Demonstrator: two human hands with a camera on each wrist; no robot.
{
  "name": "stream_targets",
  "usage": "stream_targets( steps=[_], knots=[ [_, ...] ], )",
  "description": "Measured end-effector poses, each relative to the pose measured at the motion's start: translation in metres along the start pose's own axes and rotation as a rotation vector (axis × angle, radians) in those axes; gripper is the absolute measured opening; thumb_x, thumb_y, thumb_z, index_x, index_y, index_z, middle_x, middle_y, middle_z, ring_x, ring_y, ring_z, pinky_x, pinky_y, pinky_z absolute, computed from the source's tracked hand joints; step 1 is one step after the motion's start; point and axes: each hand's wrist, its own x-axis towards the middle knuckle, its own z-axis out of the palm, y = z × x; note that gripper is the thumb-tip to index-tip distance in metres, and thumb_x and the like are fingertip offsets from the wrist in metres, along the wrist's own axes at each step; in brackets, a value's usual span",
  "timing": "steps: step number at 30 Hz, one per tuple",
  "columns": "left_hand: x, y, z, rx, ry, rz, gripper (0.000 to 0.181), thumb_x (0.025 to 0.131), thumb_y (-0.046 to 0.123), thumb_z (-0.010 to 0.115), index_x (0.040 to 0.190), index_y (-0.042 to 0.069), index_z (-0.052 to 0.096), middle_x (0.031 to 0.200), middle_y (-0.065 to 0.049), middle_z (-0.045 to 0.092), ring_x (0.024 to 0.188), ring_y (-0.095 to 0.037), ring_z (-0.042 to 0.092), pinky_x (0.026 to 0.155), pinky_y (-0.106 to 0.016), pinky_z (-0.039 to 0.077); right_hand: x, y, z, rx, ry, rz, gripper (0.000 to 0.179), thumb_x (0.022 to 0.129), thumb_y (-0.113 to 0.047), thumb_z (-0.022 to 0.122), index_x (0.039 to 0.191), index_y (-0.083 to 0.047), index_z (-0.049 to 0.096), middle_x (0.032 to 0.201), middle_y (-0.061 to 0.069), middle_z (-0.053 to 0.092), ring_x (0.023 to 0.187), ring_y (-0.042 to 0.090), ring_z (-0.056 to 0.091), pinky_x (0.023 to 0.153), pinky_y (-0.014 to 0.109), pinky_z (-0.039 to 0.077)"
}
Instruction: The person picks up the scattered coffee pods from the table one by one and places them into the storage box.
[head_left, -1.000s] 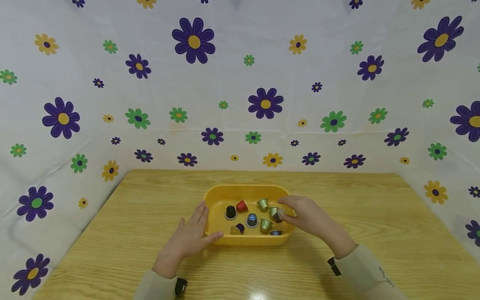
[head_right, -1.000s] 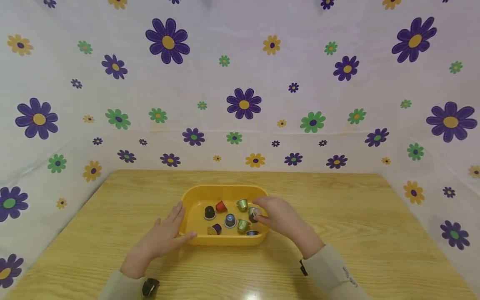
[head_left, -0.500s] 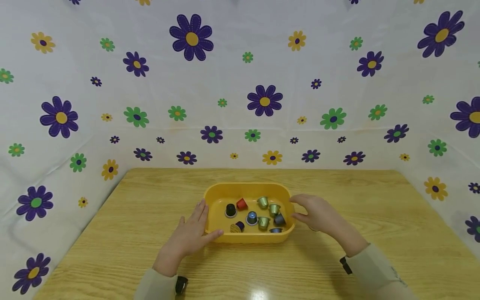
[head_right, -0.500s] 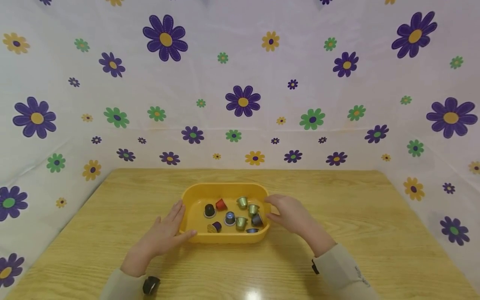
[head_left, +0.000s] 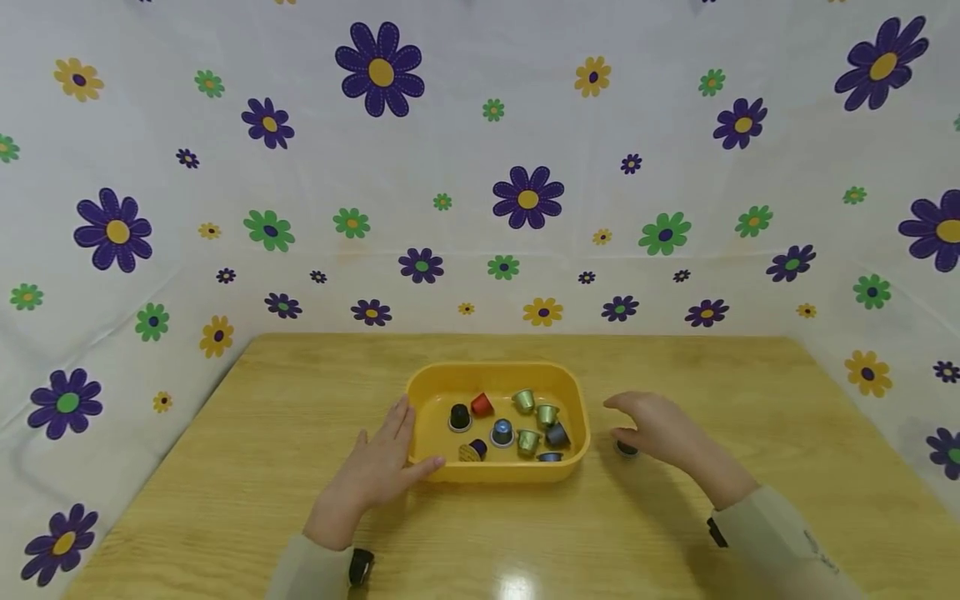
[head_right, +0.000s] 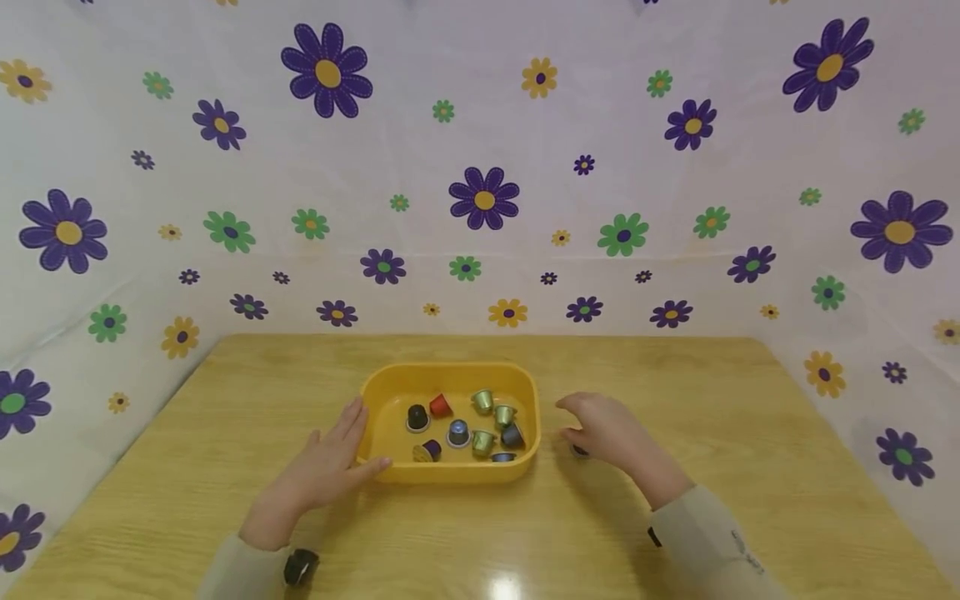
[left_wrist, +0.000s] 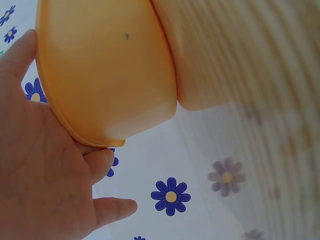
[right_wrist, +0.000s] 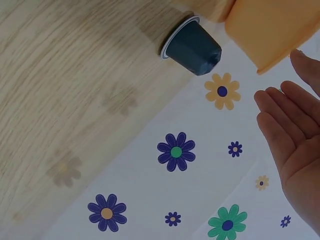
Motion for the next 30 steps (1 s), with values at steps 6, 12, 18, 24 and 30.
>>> stream_targets(
  steps=[6,12,18,24,30],
  knots=[
    [0.003,0.001,-0.004,0.004,0.012,-0.002,0.091,0.083,0.062,0.039,0.138,-0.007,0.016,0.146,-0.018,0.005,0.132,-0.031,0.009,0.095,-0.063,0.013,0.007,0.007,0.002,-0.048,-0.099,0.036,0.033,0.074,-0.008,0.070,0.103,0.006,0.060,0.099,0.016,0.062,0.090,0.031,0.058,0.075,0.040,0.047],
    [0.000,0.000,-0.003,0.003,0.002,0.005,0.090,0.083,0.060,0.041,0.137,-0.008,0.018,0.145,-0.019,0.007,0.131,-0.032,0.009,0.093,-0.064,0.014,0.007,0.013,0.014,-0.108,-0.246,0.083,0.033,0.074,-0.010,0.071,0.102,0.005,0.060,0.099,0.016,0.061,0.091,0.032,0.057,0.079,0.041,0.045],
    [-0.002,-0.002,-0.001,0.003,0.001,0.004,0.090,0.084,0.060,0.040,0.137,-0.008,0.018,0.145,-0.018,0.006,0.131,-0.032,0.009,0.094,-0.064,0.014,0.007,0.015,0.021,-0.101,-0.267,0.084,0.033,0.073,-0.006,0.071,0.101,0.007,0.061,0.099,0.018,0.061,0.091,0.033,0.057,0.078,0.042,0.045],
    [-0.002,-0.003,0.000,0.001,-0.003,-0.005,0.091,0.083,0.062,0.040,0.138,-0.007,0.017,0.146,-0.017,0.005,0.132,-0.030,0.009,0.094,-0.064,0.013,0.008,0.018,0.026,-0.128,-0.268,0.042,0.016,0.071,-0.004,0.072,0.082,-0.003,0.061,0.078,0.005,0.060,0.068,0.017,0.053,0.060,0.030,0.044],
    [-0.001,-0.003,0.000,-0.003,-0.005,-0.009,0.091,0.082,0.062,0.040,0.138,-0.006,0.017,0.146,-0.016,0.005,0.132,-0.030,0.009,0.094,-0.064,0.013,0.006,0.018,0.026,-0.129,-0.254,0.014,0.014,0.071,-0.003,0.072,0.078,-0.006,0.061,0.072,0.001,0.057,0.061,0.011,0.045,0.053,0.026,0.036]
  ],
)
